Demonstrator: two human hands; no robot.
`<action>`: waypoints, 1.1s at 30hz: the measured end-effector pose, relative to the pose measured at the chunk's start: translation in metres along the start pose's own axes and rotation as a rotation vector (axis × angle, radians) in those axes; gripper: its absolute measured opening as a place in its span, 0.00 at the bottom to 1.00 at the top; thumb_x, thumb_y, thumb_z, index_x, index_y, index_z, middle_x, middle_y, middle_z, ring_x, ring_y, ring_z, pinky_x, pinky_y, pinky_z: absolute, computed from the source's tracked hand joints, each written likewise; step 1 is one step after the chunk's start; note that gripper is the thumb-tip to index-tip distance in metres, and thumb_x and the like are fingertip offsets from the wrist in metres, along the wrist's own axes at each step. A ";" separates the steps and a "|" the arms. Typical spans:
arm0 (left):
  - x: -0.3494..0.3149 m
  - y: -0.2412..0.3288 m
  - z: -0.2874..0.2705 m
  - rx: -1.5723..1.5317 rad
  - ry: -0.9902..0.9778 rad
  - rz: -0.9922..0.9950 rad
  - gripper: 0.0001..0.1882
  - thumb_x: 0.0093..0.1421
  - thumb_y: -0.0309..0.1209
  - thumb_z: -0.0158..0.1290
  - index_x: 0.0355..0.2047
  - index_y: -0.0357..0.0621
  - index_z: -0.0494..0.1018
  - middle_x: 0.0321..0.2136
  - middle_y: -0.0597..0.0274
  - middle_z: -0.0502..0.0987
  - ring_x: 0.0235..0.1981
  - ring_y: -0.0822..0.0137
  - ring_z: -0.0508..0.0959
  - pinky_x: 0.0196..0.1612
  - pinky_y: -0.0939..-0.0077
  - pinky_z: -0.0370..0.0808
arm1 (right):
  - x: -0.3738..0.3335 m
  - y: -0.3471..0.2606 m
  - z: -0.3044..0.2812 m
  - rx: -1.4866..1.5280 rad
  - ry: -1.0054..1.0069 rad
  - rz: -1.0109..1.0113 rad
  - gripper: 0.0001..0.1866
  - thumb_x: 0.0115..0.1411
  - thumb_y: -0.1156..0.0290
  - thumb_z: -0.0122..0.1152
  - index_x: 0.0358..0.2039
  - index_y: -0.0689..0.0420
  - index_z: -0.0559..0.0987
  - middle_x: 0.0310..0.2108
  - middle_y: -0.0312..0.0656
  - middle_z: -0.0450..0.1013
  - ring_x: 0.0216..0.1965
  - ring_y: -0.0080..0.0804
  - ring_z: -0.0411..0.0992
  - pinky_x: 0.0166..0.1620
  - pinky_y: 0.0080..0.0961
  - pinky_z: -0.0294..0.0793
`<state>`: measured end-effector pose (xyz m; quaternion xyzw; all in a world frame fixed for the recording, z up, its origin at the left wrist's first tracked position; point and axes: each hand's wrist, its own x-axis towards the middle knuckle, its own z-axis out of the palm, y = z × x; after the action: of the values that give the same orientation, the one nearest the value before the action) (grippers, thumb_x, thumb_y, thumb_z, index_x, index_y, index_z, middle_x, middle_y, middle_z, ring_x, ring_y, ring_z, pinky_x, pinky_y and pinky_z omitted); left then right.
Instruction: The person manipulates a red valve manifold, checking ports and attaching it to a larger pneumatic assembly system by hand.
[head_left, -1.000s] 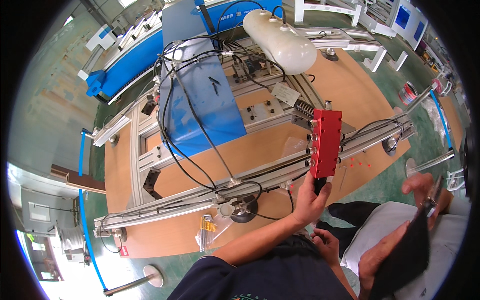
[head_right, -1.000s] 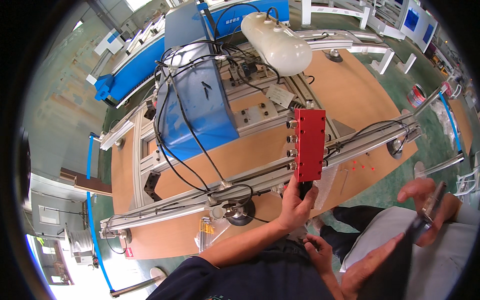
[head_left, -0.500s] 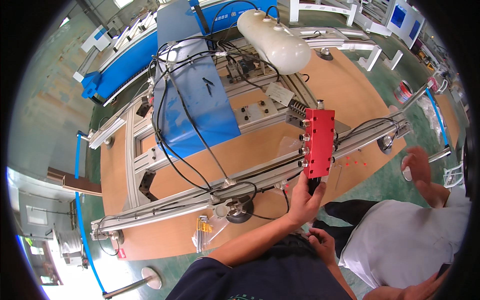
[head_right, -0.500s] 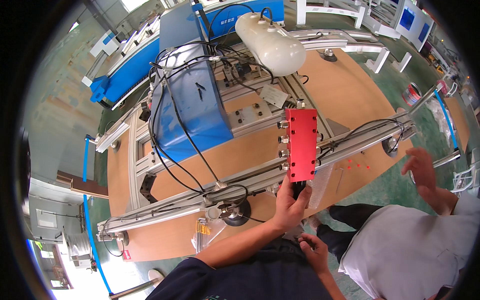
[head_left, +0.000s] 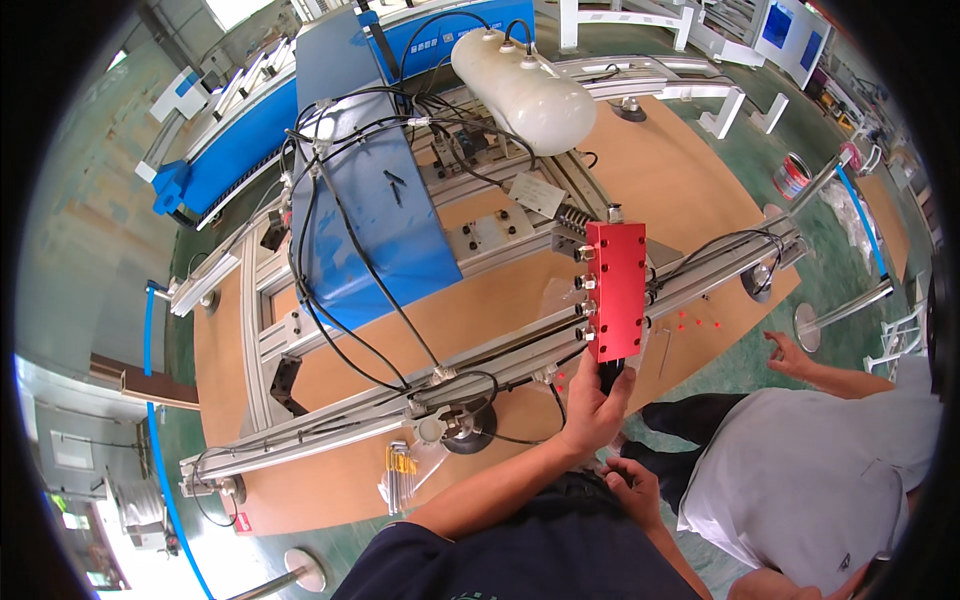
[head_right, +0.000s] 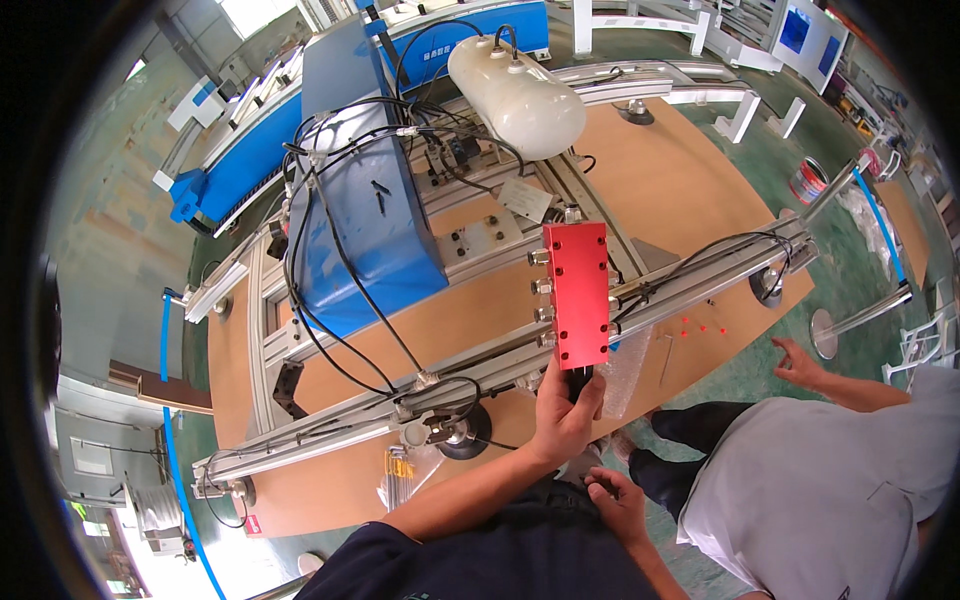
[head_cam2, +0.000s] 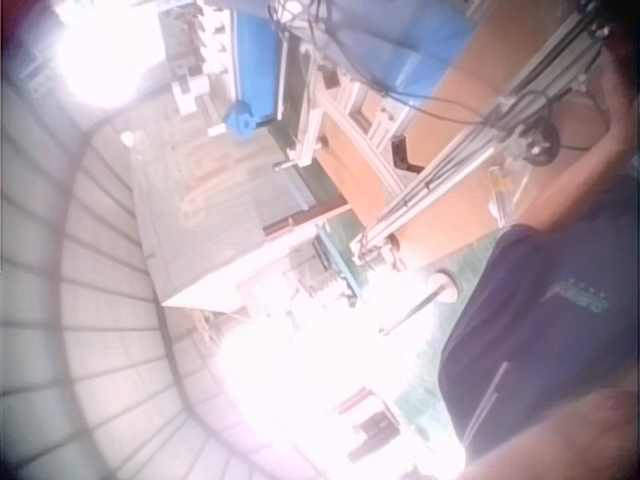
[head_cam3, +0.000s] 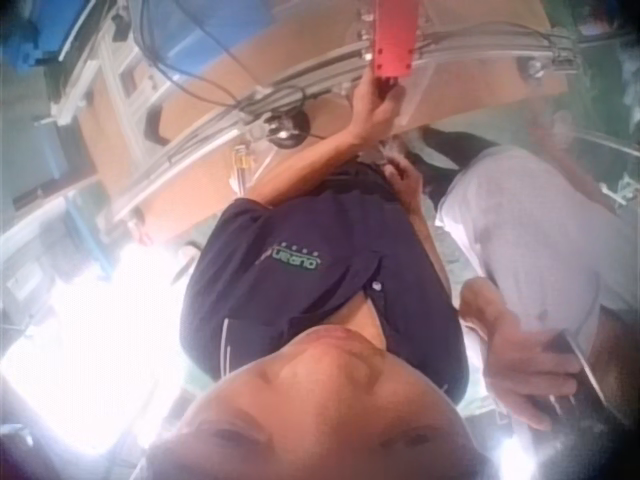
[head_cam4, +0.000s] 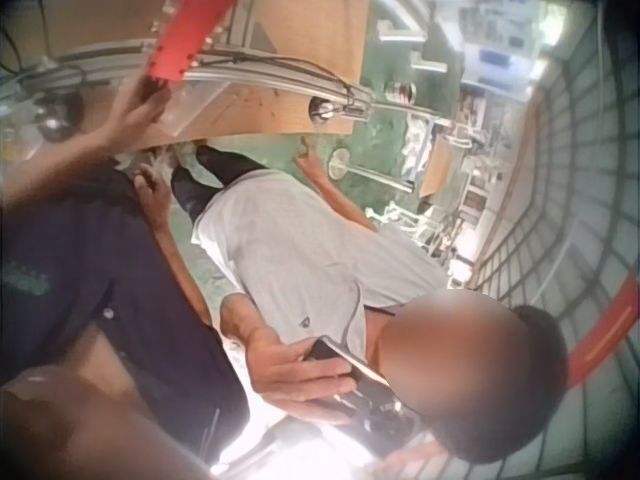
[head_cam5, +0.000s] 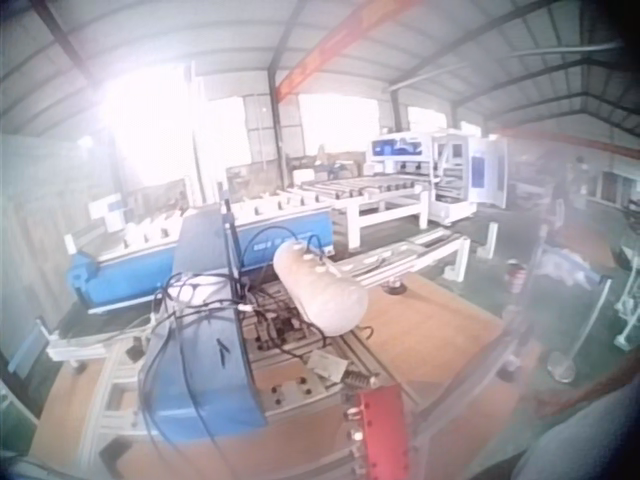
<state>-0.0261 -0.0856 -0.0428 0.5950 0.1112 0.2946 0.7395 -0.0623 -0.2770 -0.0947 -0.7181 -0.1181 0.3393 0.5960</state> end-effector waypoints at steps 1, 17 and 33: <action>0.000 0.000 0.000 0.001 -0.004 -0.004 0.13 0.62 0.22 0.45 0.47 0.40 0.60 0.21 0.70 0.65 0.17 0.81 0.63 0.20 0.87 0.61 | 0.000 -0.001 0.000 -0.002 0.000 0.004 0.15 0.56 0.74 0.58 0.45 0.65 0.75 0.36 0.41 0.77 0.37 0.22 0.74 0.44 0.18 0.71; -0.009 0.000 0.007 -0.167 0.056 -0.135 0.14 0.59 0.22 0.49 0.46 0.40 0.64 0.22 0.73 0.63 0.22 0.81 0.60 0.24 0.85 0.59 | 0.001 0.000 0.001 0.053 -0.007 0.038 0.15 0.56 0.75 0.57 0.45 0.65 0.75 0.36 0.40 0.77 0.38 0.21 0.73 0.43 0.18 0.71; -0.015 0.002 0.005 -0.078 0.021 -0.085 0.12 0.61 0.21 0.46 0.45 0.40 0.63 0.20 0.70 0.65 0.17 0.80 0.63 0.20 0.85 0.61 | 0.053 -0.084 -0.027 0.145 0.271 -0.398 0.13 0.57 0.81 0.53 0.44 0.64 0.74 0.36 0.37 0.74 0.39 0.21 0.70 0.44 0.19 0.69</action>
<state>-0.0361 -0.0975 -0.0420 0.5573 0.1327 0.2733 0.7727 0.0130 -0.2455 -0.0327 -0.6751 -0.1516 0.1235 0.7114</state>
